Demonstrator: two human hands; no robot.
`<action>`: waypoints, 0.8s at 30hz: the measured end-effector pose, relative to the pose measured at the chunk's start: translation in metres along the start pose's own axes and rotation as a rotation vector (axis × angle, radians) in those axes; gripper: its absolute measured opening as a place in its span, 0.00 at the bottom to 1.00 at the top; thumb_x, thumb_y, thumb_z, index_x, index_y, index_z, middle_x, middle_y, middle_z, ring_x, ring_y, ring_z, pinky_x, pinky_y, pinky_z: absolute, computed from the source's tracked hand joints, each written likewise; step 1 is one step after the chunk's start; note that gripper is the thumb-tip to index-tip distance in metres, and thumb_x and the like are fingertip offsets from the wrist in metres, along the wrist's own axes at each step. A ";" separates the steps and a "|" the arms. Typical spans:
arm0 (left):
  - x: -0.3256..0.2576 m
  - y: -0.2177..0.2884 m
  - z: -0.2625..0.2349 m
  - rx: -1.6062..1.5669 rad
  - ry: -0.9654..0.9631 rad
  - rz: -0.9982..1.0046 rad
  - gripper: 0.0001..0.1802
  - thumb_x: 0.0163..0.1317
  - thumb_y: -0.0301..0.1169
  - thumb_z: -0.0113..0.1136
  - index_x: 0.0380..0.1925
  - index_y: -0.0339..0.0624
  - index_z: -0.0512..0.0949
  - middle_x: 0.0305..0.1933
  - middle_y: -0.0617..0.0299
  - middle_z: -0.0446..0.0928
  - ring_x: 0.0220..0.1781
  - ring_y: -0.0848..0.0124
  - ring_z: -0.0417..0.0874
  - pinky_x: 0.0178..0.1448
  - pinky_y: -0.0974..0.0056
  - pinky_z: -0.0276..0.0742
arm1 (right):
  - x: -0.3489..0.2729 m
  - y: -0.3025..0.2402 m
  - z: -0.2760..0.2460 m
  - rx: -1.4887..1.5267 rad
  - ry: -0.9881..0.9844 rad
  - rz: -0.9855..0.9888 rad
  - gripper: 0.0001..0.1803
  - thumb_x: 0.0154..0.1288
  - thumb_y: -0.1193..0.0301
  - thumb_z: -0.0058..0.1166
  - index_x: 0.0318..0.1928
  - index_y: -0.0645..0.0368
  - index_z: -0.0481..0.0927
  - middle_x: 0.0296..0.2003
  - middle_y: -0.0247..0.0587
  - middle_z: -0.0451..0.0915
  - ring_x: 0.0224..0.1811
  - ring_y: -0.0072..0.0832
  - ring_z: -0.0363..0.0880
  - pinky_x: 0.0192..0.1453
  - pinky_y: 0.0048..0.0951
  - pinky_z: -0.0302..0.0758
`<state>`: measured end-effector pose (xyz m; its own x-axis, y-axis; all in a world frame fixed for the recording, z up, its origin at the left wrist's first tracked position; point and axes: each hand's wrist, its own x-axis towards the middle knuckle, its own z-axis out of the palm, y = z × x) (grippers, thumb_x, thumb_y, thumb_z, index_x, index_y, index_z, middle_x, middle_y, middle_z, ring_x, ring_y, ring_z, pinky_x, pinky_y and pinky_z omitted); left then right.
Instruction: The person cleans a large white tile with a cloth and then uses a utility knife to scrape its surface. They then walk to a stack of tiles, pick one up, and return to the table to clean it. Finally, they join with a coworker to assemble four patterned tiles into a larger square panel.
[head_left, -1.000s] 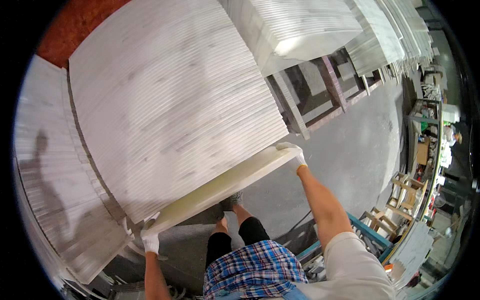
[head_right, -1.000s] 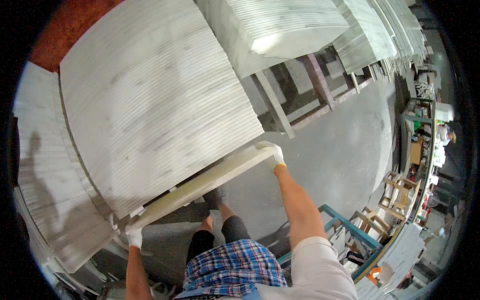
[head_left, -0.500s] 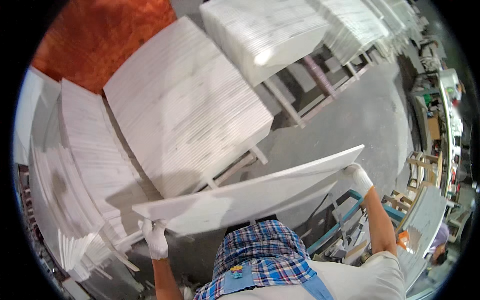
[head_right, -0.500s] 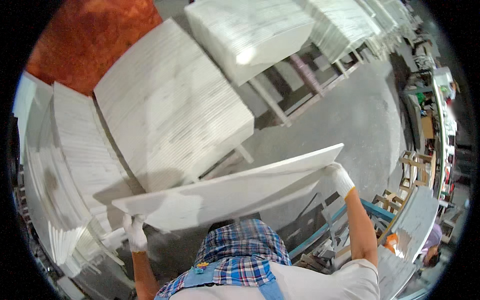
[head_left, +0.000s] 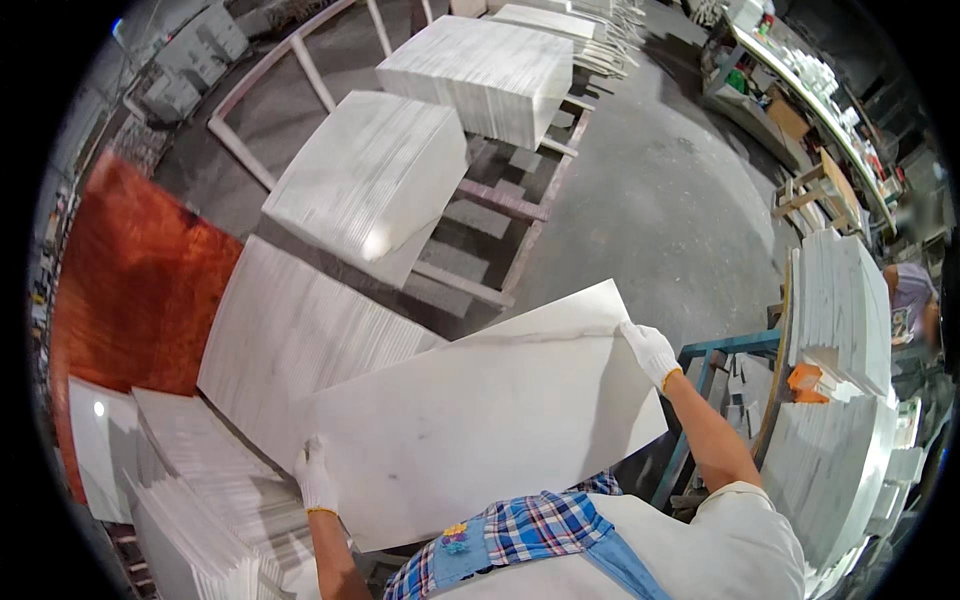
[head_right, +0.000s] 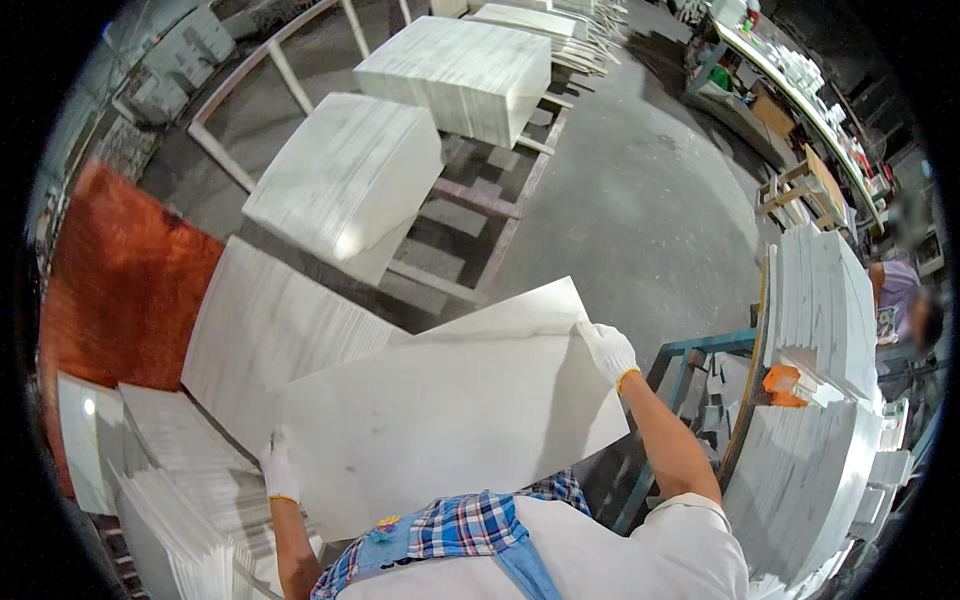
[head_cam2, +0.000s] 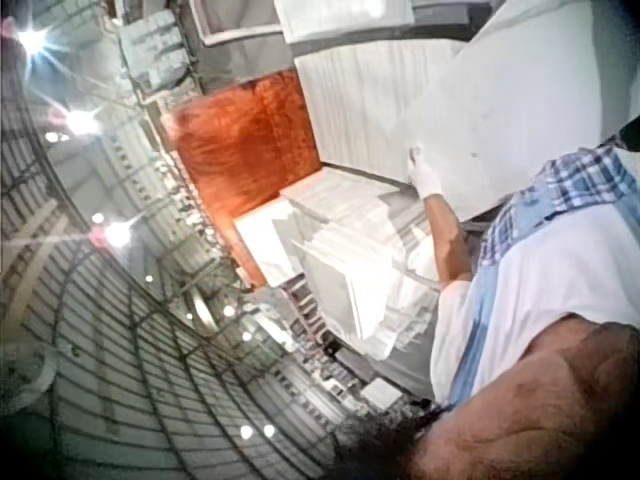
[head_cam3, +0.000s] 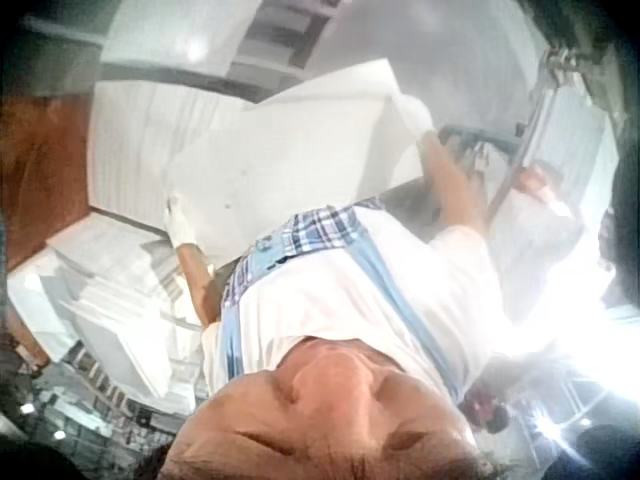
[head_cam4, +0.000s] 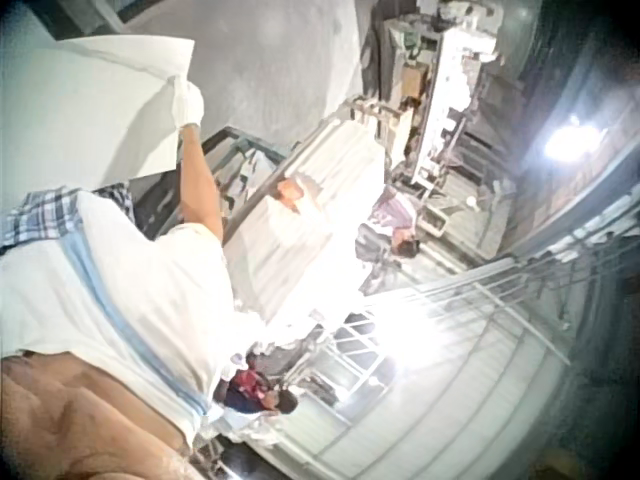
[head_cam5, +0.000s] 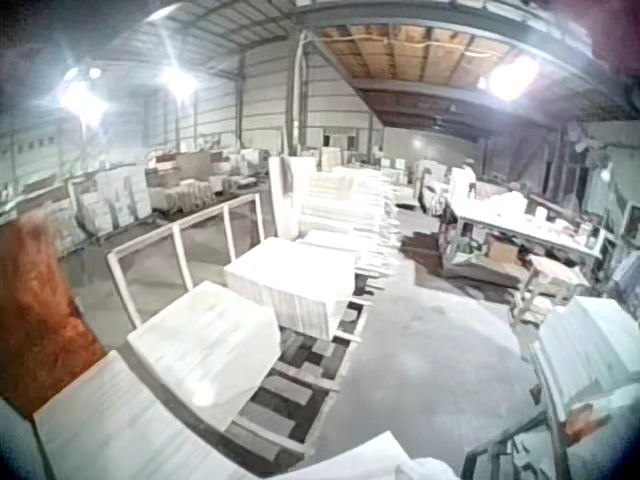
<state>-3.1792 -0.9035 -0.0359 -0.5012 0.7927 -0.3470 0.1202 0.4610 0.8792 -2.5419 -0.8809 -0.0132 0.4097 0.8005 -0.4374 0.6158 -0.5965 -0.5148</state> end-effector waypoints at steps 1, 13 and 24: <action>-0.004 0.021 0.024 -0.033 -0.056 -0.039 0.23 0.73 0.47 0.58 0.43 0.33 0.78 0.41 0.64 0.77 0.42 0.74 0.76 0.47 0.66 0.75 | 0.010 0.013 -0.006 0.022 0.057 -0.008 0.37 0.72 0.40 0.42 0.49 0.65 0.83 0.42 0.58 0.85 0.49 0.50 0.82 0.54 0.39 0.74; -0.001 0.197 0.272 -0.020 -0.215 0.084 0.22 0.73 0.43 0.59 0.47 0.31 0.81 0.40 0.62 0.82 0.36 0.74 0.80 0.39 0.67 0.77 | 0.147 0.038 -0.226 0.229 0.407 0.128 0.37 0.70 0.35 0.39 0.44 0.58 0.85 0.38 0.57 0.85 0.47 0.56 0.82 0.51 0.48 0.74; 0.084 0.307 0.529 -0.030 -0.311 0.217 0.21 0.68 0.45 0.65 0.31 0.35 0.79 0.28 0.67 0.75 0.31 0.76 0.74 0.36 0.67 0.72 | 0.258 0.054 -0.365 0.102 0.587 0.282 0.34 0.73 0.39 0.36 0.45 0.55 0.84 0.41 0.54 0.85 0.47 0.55 0.82 0.52 0.50 0.76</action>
<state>-2.7314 -0.4841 0.0318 -0.1824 0.9558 -0.2305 0.1671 0.2612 0.9507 -2.1573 -0.6855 0.1153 0.8625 0.4948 -0.1058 0.3764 -0.7673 -0.5192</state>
